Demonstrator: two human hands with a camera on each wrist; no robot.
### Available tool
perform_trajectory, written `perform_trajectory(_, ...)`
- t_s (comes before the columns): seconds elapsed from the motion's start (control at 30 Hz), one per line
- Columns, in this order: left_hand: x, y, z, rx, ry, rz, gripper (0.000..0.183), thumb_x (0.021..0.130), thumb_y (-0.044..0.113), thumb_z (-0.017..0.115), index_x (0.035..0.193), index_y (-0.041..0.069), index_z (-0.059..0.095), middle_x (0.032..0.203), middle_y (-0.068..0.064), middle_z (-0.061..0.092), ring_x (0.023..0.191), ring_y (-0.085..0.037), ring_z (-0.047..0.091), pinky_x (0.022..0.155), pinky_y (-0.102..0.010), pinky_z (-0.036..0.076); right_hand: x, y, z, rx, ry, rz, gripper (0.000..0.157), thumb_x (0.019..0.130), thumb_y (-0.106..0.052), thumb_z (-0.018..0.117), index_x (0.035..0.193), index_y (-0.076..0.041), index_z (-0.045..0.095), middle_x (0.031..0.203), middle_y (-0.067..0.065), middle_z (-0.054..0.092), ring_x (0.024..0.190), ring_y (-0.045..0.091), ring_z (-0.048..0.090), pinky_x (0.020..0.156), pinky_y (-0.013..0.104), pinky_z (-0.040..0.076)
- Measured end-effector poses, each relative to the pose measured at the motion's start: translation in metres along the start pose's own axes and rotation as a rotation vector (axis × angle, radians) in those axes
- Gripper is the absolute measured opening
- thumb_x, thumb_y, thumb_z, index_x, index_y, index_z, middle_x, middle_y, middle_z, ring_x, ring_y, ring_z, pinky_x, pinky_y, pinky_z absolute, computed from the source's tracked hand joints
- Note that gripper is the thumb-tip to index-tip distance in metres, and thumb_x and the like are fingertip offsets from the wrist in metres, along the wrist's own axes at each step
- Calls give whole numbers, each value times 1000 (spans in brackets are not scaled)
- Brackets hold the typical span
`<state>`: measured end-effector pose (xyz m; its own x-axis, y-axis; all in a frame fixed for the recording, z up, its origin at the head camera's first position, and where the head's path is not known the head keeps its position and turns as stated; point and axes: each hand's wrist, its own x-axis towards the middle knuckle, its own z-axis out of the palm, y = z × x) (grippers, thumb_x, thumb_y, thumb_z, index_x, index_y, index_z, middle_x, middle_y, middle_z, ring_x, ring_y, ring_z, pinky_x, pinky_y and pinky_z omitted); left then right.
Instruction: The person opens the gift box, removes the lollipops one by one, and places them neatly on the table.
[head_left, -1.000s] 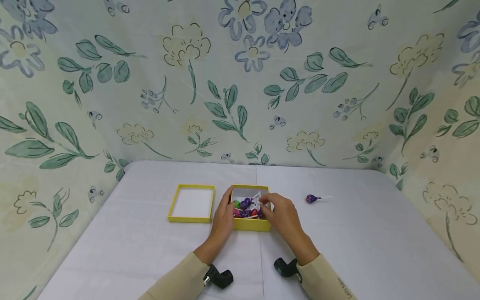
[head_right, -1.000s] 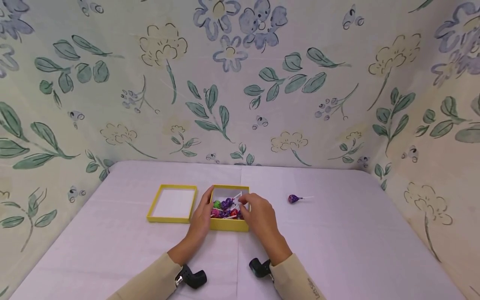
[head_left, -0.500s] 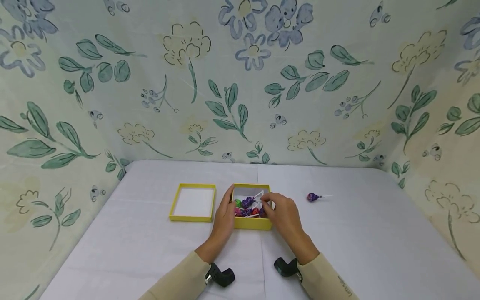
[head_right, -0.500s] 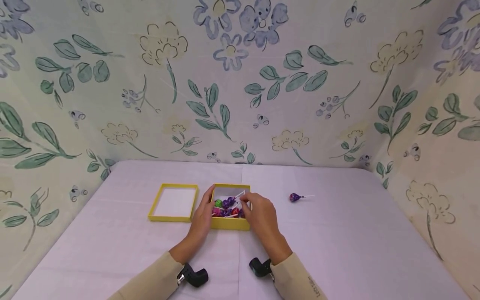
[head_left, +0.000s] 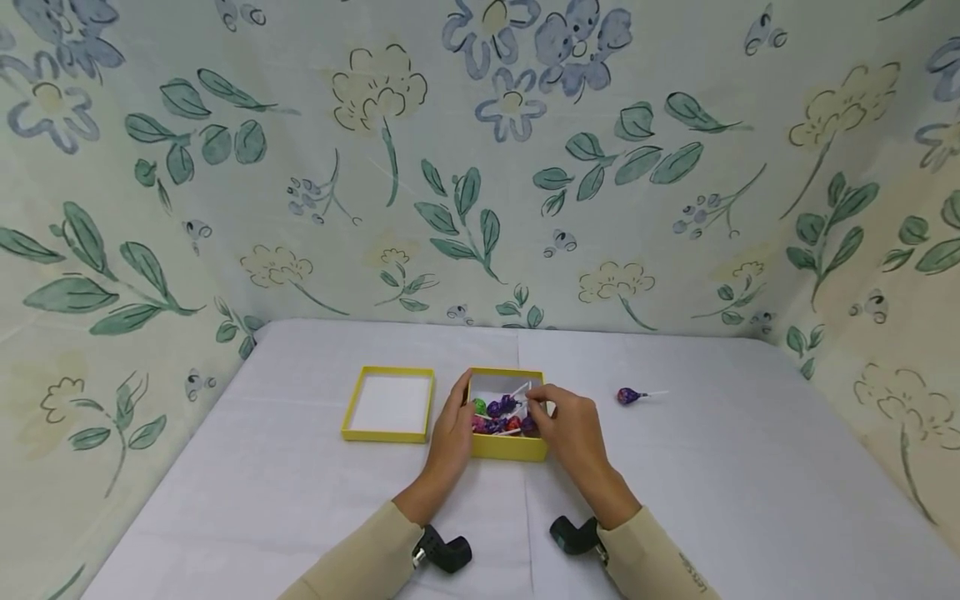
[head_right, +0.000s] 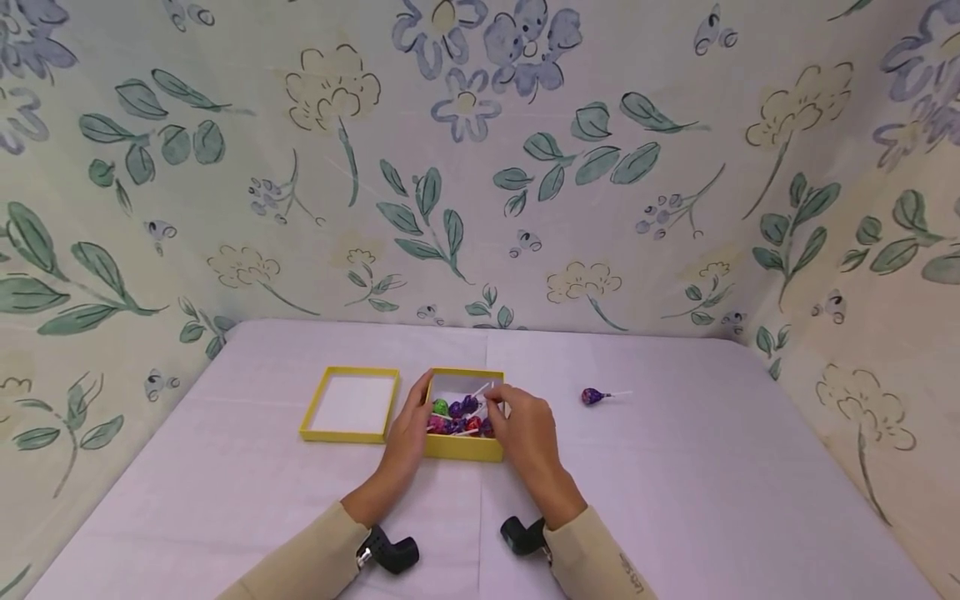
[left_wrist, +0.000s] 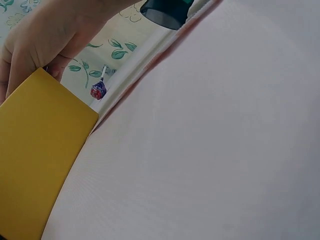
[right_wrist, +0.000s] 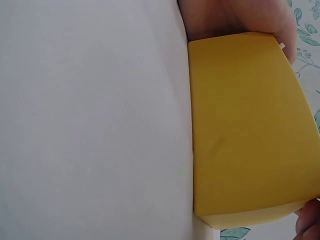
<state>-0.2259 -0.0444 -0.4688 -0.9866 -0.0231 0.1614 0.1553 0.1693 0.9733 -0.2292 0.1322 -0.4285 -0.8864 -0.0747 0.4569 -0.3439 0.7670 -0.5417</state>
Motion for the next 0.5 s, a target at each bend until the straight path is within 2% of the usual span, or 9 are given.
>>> perform_trajectory(0.27,0,2,0,4,-1,-8,50,103,20,33,151,32,27,157,8,24,144,-13,20,117,-38,18,1,3,-4,64,37,34,10,87,-14,70,96,-15,75,90,-2,73,57,11,47,47,24,43)
perform_trajectory(0.5,0,1,0,-1,-2,3,50,103,19,32,151,32,26,157,7,24,144,-13,20,117,-38,18,2,4,-11,127,38,126,9,87,-17,71,96,-17,75,90,-4,71,61,15,47,47,22,39)
